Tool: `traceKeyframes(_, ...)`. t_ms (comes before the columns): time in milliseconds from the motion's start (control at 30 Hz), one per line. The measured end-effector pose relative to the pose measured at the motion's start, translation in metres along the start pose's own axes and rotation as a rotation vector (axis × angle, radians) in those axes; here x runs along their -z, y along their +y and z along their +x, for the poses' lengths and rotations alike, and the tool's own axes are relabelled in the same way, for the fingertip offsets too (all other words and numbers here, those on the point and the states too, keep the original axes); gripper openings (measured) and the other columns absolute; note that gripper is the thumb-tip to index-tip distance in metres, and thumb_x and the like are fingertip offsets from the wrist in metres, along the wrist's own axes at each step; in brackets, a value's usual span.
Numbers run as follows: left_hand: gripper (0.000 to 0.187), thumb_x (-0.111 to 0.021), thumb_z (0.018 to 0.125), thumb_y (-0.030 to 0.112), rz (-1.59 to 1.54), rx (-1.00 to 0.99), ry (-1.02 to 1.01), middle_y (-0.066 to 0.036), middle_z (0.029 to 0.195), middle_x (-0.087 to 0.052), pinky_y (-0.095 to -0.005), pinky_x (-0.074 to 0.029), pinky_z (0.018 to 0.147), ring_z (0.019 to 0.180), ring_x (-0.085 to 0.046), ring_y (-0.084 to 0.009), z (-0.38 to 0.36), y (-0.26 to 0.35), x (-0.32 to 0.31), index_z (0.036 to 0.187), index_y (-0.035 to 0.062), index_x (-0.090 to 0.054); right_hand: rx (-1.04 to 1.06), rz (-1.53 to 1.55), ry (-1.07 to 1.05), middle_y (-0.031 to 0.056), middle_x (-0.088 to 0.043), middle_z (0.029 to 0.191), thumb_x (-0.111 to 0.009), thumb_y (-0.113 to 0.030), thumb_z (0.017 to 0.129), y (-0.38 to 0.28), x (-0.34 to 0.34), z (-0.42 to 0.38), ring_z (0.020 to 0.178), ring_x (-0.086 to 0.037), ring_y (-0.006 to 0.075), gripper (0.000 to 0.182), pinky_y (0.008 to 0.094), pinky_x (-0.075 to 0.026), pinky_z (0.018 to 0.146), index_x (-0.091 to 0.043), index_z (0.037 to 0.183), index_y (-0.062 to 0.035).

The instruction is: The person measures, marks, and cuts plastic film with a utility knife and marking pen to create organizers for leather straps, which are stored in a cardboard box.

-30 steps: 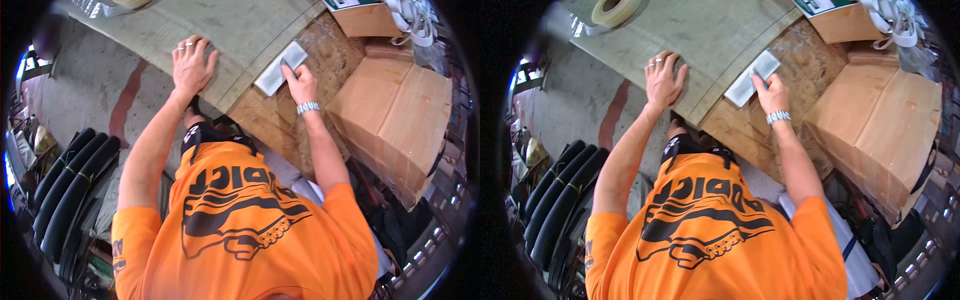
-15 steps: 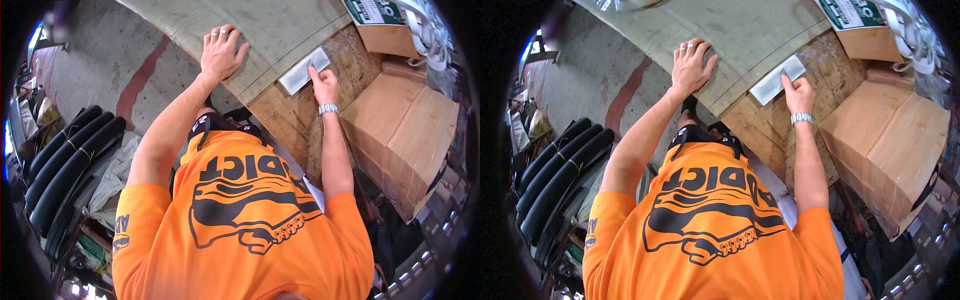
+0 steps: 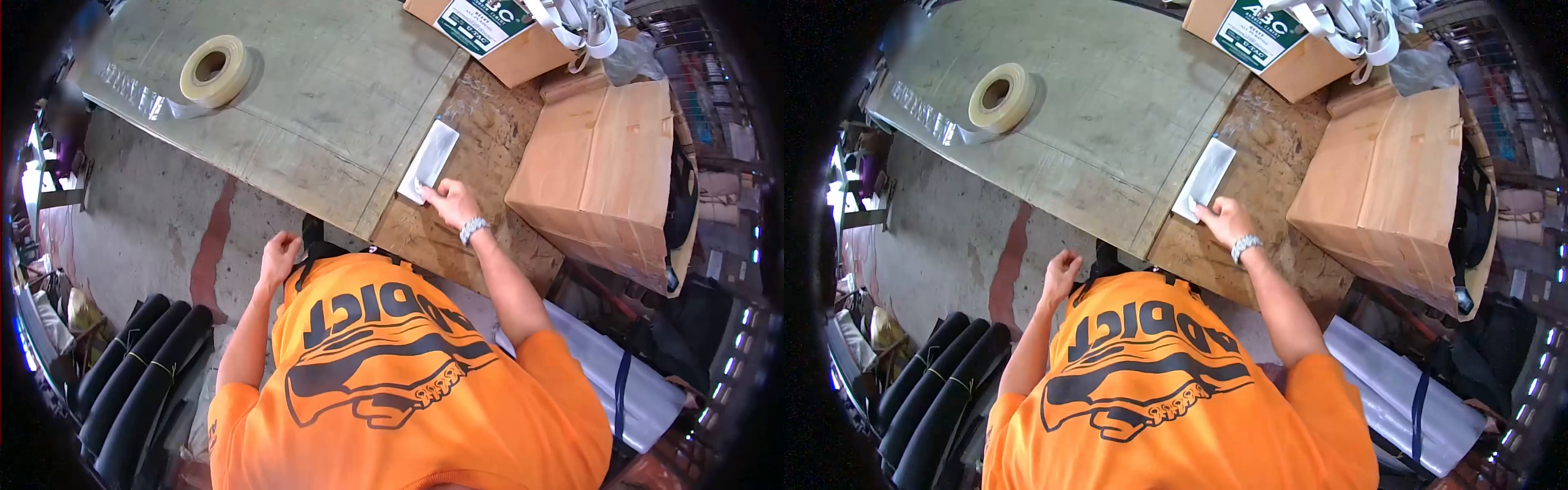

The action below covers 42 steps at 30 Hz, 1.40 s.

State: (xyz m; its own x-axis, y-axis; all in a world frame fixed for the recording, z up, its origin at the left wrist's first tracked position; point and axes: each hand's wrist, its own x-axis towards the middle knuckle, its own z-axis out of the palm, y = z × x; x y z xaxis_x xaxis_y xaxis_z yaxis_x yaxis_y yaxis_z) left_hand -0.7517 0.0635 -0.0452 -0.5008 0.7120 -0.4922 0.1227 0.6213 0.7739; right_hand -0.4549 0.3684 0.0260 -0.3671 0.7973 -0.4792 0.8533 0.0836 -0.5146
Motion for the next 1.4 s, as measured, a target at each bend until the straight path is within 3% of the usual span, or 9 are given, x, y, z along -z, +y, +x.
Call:
traceKeyframes(200,0.036,-0.079,0.082,0.024,-0.191,0.460,-0.080,-0.013,0.090,-0.074,-0.0346,-0.054,0.079,0.083,-0.068,-0.0162,0.056,-0.223,-0.034,0.103,-0.0056,-0.074,-0.114,0.262,-0.050,0.0047,-0.056,0.054,-0.077,-0.048,0.084,-0.037,0.014,-0.009,0.039,-0.050,0.0128,0.048,0.0308,-0.039,0.036,-0.054,0.073,-0.0086)
traceKeyframes(367,0.021,-0.070,0.083,0.019,0.370,0.232,-0.040,-0.023,0.088,-0.073,-0.0414,-0.055,0.083,0.091,-0.072,-0.0328,0.063,-0.139,-0.014,0.088,-0.0013,-0.074,-0.099,0.247,0.245,0.0051,-0.058,0.054,-0.075,-0.048,0.087,-0.020,0.016,0.024,0.039,-0.052,0.0122,0.049,0.0300,-0.039,0.036,-0.050,0.070,-0.0087)
traceKeyframes(500,0.024,-0.063,0.087,0.018,0.306,0.125,0.131,-0.026,0.098,-0.071,-0.0442,-0.054,0.087,0.101,-0.069,-0.0390,0.107,-0.115,0.016,0.099,-0.0018,-0.072,0.346,-0.021,0.552,0.0125,-0.065,0.077,-0.060,-0.018,0.096,-0.003,0.019,0.036,0.069,-0.063,0.0262,0.018,0.0368,-0.052,0.066,-0.067,0.107,-0.0071)
traceKeyframes(567,0.023,-0.065,0.087,0.019,0.195,0.077,0.149,-0.024,0.088,-0.071,-0.0403,-0.054,0.079,0.088,-0.071,-0.0350,0.116,-0.100,0.022,0.094,-0.0027,-0.070,0.463,-0.070,0.418,0.0145,-0.063,0.095,-0.054,-0.008,0.095,-0.018,0.009,-0.011,0.091,-0.062,0.0297,0.037,0.0395,-0.050,0.081,-0.067,0.129,-0.0169)
traceKeyframes(900,0.033,-0.068,0.083,0.024,0.061,0.332,-0.124,-0.004,0.059,-0.055,-0.0371,-0.043,0.052,0.054,-0.049,-0.0144,0.017,-0.211,0.063,0.065,-0.0014,-0.057,0.501,-0.189,0.423,0.0092,-0.055,0.087,-0.061,-0.011,0.093,-0.014,-0.018,-0.039,0.082,-0.055,0.0290,0.036,0.0424,-0.045,0.073,-0.069,0.125,-0.0252)
traceKeyframes(1033,0.029,-0.069,0.086,0.025,-0.016,0.496,-0.076,-0.009,0.065,-0.066,-0.0349,-0.046,0.053,0.057,-0.055,-0.0126,-0.044,-0.293,0.074,0.078,-0.0030,-0.070,0.358,-0.307,0.597,0.0102,-0.056,0.087,-0.061,-0.010,0.092,-0.014,0.003,-0.004,0.086,-0.057,0.0289,0.031,0.0403,-0.048,0.077,-0.072,0.119,-0.0213)
traceKeyframes(1133,0.028,-0.071,0.088,0.024,0.136,0.241,-0.160,-0.010,0.071,-0.069,-0.0328,-0.049,0.058,0.066,-0.060,-0.0114,-0.052,-0.399,0.072,0.088,-0.0038,-0.072,0.438,-0.292,0.446,0.0106,-0.057,0.088,-0.059,-0.008,0.092,-0.032,-0.012,-0.035,0.088,-0.058,0.0298,0.031,0.0413,-0.048,0.078,-0.072,0.118,-0.0202)
traceKeyframes(1267,0.024,-0.069,0.092,0.020,-0.142,0.390,-0.052,-0.008,0.085,-0.072,-0.0299,-0.051,0.065,0.073,-0.062,-0.0115,-0.057,-0.278,0.082,0.096,-0.0042,-0.071,0.347,-0.313,0.513,0.0080,-0.057,0.091,-0.059,-0.010,0.093,-0.025,-0.006,-0.017,0.090,-0.056,0.0279,0.031,0.0423,-0.044,0.076,-0.071,0.117,-0.0224)
traceKeyframes(1400,0.023,-0.066,0.095,0.019,-0.252,0.335,-0.056,-0.002,0.078,-0.067,-0.0282,-0.047,0.059,0.068,-0.058,-0.0091,-0.034,-0.286,0.092,0.092,-0.0033,-0.068,0.438,-0.334,0.474,0.0100,-0.058,0.092,-0.059,-0.008,0.091,-0.033,-0.016,-0.029,0.088,-0.055,0.0307,0.034,0.0426,-0.045,0.077,-0.070,0.120,-0.0224)
